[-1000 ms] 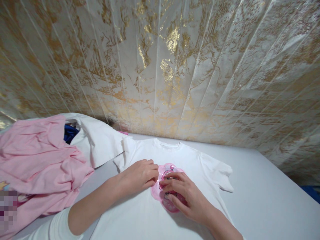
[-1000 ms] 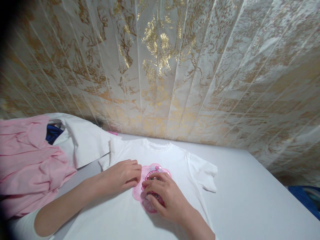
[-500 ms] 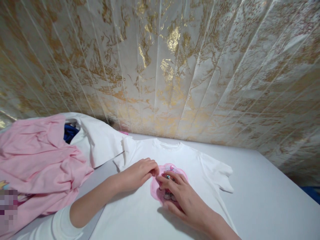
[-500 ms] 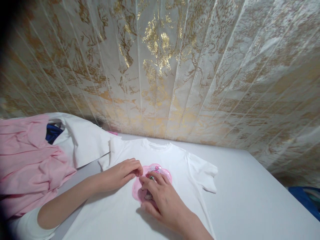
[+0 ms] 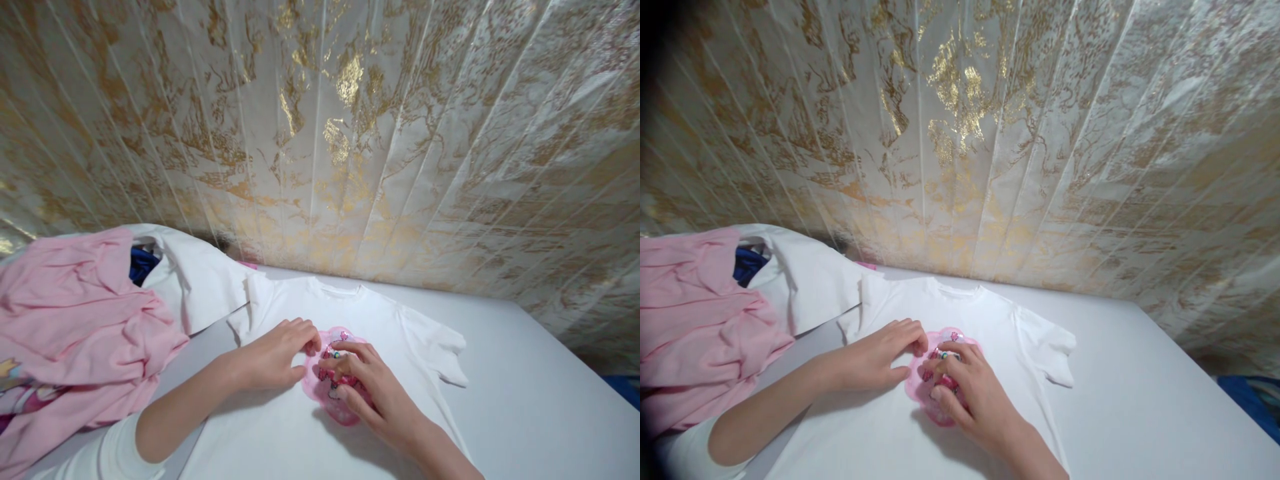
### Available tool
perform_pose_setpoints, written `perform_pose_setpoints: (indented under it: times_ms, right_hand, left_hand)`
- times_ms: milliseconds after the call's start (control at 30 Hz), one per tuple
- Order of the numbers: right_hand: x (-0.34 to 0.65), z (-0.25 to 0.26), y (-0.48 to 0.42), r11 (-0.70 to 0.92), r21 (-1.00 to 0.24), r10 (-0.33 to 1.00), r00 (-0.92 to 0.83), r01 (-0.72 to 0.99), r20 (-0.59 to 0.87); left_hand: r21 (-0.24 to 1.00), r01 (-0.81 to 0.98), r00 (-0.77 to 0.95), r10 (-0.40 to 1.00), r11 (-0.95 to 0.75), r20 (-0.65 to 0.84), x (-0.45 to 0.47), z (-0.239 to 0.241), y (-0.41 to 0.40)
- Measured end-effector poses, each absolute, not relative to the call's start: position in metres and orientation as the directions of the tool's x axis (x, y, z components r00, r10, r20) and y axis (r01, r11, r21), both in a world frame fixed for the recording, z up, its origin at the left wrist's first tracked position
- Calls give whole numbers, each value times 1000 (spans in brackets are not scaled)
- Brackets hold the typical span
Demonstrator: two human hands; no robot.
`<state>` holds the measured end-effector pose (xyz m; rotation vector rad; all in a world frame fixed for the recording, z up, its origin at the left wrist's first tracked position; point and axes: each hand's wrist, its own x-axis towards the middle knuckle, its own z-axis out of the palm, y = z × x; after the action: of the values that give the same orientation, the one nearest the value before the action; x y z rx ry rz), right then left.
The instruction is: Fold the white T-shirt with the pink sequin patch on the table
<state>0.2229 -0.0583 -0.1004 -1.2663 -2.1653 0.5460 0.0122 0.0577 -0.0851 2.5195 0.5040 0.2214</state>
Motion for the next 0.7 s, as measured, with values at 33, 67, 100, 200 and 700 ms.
perform_pose_setpoints:
  times_ms: [33, 67, 100, 200, 700]
  right_hand:
    - [223, -102, -59, 468, -612, 882, -376, 638, 283]
    - [223, -104, -59, 466, -622, 884, -362, 629, 296]
    - [223, -105, -59, 465, -631, 885, -350, 621, 308]
    - [224, -108, -58, 473, -643, 881, -341, 602, 329]
    - [224, -104, -58, 496, -649, 868, -349, 577, 353]
  left_hand:
    - [542, 303, 920, 390, -784, 50, 13, -84, 56]
    - [529, 297, 925, 377, -795, 47, 14, -83, 54]
    - [514, 290, 932, 360, -807, 39, 15, -82, 53]
    - [459, 278, 947, 322, -844, 20, 17, -80, 49]
    - [271, 203, 966, 238, -941, 103, 20, -83, 49]
